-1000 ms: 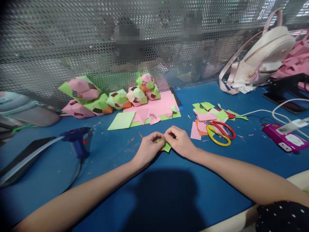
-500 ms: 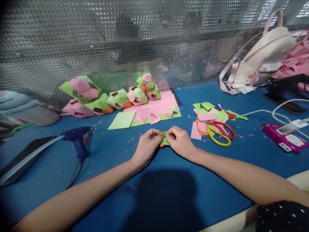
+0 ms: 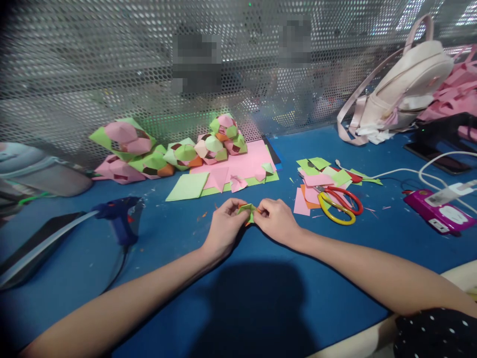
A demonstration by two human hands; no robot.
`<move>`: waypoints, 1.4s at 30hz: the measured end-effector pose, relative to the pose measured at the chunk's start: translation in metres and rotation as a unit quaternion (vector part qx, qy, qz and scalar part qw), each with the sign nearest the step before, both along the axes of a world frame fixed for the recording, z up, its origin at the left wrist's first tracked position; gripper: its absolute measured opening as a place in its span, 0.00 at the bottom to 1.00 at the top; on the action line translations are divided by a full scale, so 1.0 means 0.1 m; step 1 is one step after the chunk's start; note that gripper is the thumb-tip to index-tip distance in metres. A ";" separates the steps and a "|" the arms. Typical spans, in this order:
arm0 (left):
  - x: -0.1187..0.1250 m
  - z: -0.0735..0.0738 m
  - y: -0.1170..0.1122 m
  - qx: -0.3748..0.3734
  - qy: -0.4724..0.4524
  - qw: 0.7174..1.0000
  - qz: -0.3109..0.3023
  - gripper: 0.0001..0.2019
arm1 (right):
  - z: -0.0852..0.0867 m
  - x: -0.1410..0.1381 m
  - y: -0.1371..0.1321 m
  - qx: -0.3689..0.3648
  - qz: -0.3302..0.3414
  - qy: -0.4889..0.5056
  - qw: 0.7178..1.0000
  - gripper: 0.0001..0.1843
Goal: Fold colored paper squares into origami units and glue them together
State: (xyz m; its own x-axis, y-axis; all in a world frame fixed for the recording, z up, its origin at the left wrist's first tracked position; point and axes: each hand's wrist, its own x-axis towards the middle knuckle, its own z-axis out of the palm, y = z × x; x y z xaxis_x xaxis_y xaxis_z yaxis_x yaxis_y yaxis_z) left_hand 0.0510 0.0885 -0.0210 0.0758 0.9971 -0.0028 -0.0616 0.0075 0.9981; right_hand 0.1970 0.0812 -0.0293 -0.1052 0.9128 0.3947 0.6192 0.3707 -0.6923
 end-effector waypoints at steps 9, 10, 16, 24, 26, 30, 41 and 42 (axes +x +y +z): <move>-0.01 0.00 0.01 0.005 0.017 1.000 0.011 0.07 | -0.01 0.02 -0.01 0.006 0.024 -0.001 1.000 0.12; -0.01 0.00 0.01 0.005 0.012 1.000 0.009 0.07 | -0.01 0.02 -0.01 0.011 0.023 0.000 1.000 0.12; 0.00 -0.01 0.01 -0.010 -0.017 1.000 -0.009 0.08 | -0.02 0.02 -0.02 0.032 0.017 -0.006 0.999 0.12; -0.02 0.01 0.01 0.010 0.047 0.999 -0.001 0.05 | 0.03 0.00 -0.05 0.046 0.012 -0.030 0.998 0.11; -0.03 0.01 0.01 0.020 0.066 0.998 -0.007 0.04 | 0.06 0.00 -0.07 0.052 0.016 -0.010 0.998 0.05; -0.03 0.01 0.00 0.004 0.055 0.998 -0.034 0.05 | 0.08 0.02 -0.07 0.049 0.028 0.040 0.998 0.03; -0.01 0.07 -0.01 -0.016 0.060 0.998 -0.010 0.05 | 0.14 0.11 -0.05 0.004 0.040 0.073 0.997 0.07; -0.01 0.08 -0.01 -0.017 0.058 0.998 -0.012 0.05 | 0.21 0.18 -0.04 0.011 0.039 0.076 0.996 0.11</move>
